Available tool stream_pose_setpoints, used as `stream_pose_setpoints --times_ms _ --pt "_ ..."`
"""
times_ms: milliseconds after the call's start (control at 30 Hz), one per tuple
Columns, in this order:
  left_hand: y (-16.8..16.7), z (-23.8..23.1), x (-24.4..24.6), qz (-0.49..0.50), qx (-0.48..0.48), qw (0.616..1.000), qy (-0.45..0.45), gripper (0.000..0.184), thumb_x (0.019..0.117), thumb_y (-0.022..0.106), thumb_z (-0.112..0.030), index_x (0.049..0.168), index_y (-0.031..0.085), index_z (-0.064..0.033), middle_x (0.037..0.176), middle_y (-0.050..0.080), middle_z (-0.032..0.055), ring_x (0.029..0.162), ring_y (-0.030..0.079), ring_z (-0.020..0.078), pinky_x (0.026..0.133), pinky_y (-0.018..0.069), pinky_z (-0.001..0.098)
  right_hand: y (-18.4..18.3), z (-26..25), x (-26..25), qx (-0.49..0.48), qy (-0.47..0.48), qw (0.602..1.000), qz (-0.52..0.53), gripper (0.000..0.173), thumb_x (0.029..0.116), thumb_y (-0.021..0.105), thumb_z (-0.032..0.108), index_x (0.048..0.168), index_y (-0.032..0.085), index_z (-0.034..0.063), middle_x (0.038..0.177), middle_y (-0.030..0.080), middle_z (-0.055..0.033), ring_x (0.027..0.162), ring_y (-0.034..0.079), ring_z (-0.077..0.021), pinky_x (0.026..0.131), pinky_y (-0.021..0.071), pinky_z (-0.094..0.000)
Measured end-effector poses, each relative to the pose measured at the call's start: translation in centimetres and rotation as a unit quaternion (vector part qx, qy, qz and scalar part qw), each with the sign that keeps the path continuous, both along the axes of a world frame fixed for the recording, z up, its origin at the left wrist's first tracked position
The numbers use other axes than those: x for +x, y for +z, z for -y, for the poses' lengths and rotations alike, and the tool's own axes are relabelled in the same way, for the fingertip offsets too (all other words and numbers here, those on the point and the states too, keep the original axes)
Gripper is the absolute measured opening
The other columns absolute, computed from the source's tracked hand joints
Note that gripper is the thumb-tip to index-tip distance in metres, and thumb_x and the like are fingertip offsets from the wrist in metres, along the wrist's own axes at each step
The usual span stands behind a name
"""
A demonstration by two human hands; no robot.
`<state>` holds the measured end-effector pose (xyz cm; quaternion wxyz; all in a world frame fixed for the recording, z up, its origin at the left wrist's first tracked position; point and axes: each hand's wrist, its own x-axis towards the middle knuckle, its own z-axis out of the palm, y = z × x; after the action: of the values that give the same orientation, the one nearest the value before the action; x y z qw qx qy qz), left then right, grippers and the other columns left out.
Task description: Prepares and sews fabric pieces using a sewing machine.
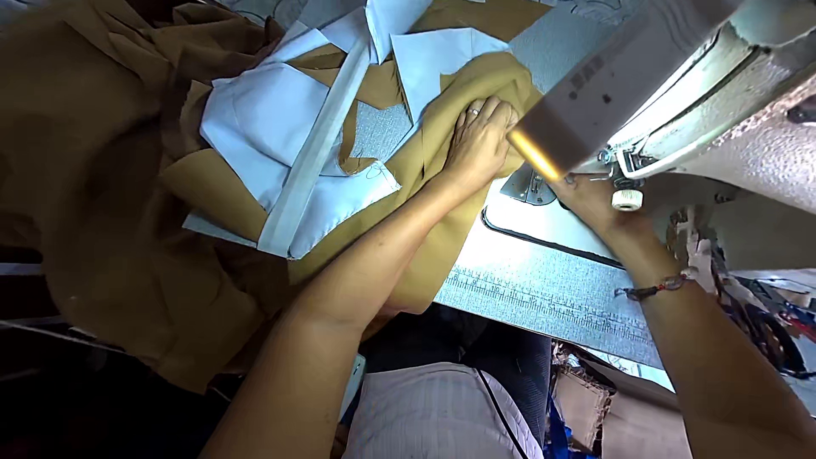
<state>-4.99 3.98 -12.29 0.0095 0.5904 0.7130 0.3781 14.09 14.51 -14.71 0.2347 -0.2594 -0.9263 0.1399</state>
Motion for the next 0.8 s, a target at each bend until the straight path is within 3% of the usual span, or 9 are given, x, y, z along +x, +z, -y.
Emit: stream_pose_setpoints --times_ms 100,167,233,267,333,533,600,700,800 --pt "10.0 7.6 4.5 0.056 -0.221 0.974 0.006 0.028 0.1091 0.044 -0.010 0.123 0.058 0.0091 0.141 0.056 0.0226 0.139 0.048 0.0325 0.116 0.0346 0.0425 0.5 1.9 -0.9 0.081 -0.008 0.997 -0.014 0.025 0.0987 0.056 0.014 0.103 0.073 -0.0050 0.108 0.070 -0.0305 0.109 0.067 -0.0479 0.091 0.0497 -0.0637" --pt "10.9 9.1 5.4 0.070 -0.204 0.976 0.017 0.026 0.1080 0.045 -0.008 0.122 0.059 0.0099 0.142 0.057 0.0216 0.139 0.049 0.0315 0.116 0.0344 0.0408 0.9 2.8 -0.8 0.063 -0.025 0.998 -0.002 0.025 0.1007 0.054 0.011 0.106 0.071 -0.0068 0.113 0.068 -0.0328 0.112 0.064 -0.0506 0.093 0.0470 -0.0668" --pt "6.7 7.8 4.5 0.033 -0.089 0.995 0.028 0.027 0.1086 0.045 -0.012 0.112 0.063 0.0080 0.127 0.064 0.0220 0.128 0.057 0.0327 0.110 0.0396 0.0429 0.6 2.6 -0.7 0.057 -0.043 0.997 -0.003 0.026 0.1003 0.051 0.004 0.111 0.071 -0.0089 0.116 0.067 -0.0345 0.116 0.062 -0.0523 0.097 0.0449 -0.0672" --pt "1.6 5.3 3.5 -0.002 0.068 0.997 0.047 0.027 0.1053 0.049 -0.015 0.097 0.065 0.0048 0.105 0.069 0.0212 0.108 0.065 0.0345 0.097 0.0462 0.0462 0.6 2.6 -0.1 0.042 -0.041 0.998 -0.005 0.027 0.1006 0.049 0.000 0.115 0.070 -0.0094 0.119 0.067 -0.0344 0.118 0.062 -0.0514 0.101 0.0440 -0.0650" --pt "-2.1 4.0 2.5 0.006 0.128 0.991 0.033 0.029 0.1053 0.051 -0.020 0.093 0.066 0.0009 0.097 0.068 0.0183 0.102 0.066 0.0346 0.095 0.0466 0.0503 1.2 3.8 2.2 0.004 -0.016 1.000 0.004 0.033 0.0992 0.047 -0.008 0.125 0.068 -0.0053 0.124 0.066 -0.0301 0.117 0.063 -0.0470 0.102 0.0472 -0.0597" --pt "-1.2 11.8 6.5 0.012 -0.104 0.989 -0.108 0.038 0.1055 0.050 -0.034 0.123 0.069 -0.0057 0.143 0.060 0.0144 0.145 0.043 0.0369 0.120 0.0277 0.0578 0.9 9.0 4.7 0.041 0.052 0.993 -0.097 0.035 0.0887 0.051 -0.004 0.114 0.075 0.0007 0.117 0.065 -0.0258 0.111 0.061 -0.0412 0.095 0.0490 -0.0533" --pt "-1.5 14.4 7.9 0.074 -0.089 0.980 -0.160 0.030 0.1032 0.054 -0.022 0.117 0.073 -0.0028 0.137 0.064 0.0147 0.142 0.048 0.0334 0.119 0.0313 0.0542 0.8 11.6 5.2 0.042 0.093 0.990 -0.099 0.028 0.0930 0.055 0.003 0.111 0.076 0.0051 0.119 0.068 -0.0226 0.116 0.062 -0.0402 0.098 0.0470 -0.0549" --pt "-1.2 17.2 7.9 0.085 0.072 0.985 -0.135 0.020 0.0995 0.060 -0.010 0.100 0.078 -0.0007 0.112 0.075 0.0136 0.112 0.071 0.0224 0.099 0.0562 0.0351 0.4 14.1 6.0 0.014 0.091 0.995 -0.030 0.027 0.0969 0.054 0.013 0.108 0.078 0.0101 0.121 0.072 -0.0168 0.126 0.059 -0.0418 0.103 0.0415 -0.0634" --pt "-0.1 18.9 6.0 -0.060 0.035 0.995 0.074 0.032 0.0975 0.066 -0.027 0.121 0.072 -0.0072 0.122 0.070 0.0148 0.114 0.065 0.0312 0.096 0.0515 0.0452 -0.1 15.2 6.9 0.008 0.061 0.998 -0.001 0.032 0.0976 0.051 0.013 0.114 0.078 0.0120 0.125 0.071 -0.0185 0.127 0.060 -0.0445 0.105 0.0378 -0.0700"
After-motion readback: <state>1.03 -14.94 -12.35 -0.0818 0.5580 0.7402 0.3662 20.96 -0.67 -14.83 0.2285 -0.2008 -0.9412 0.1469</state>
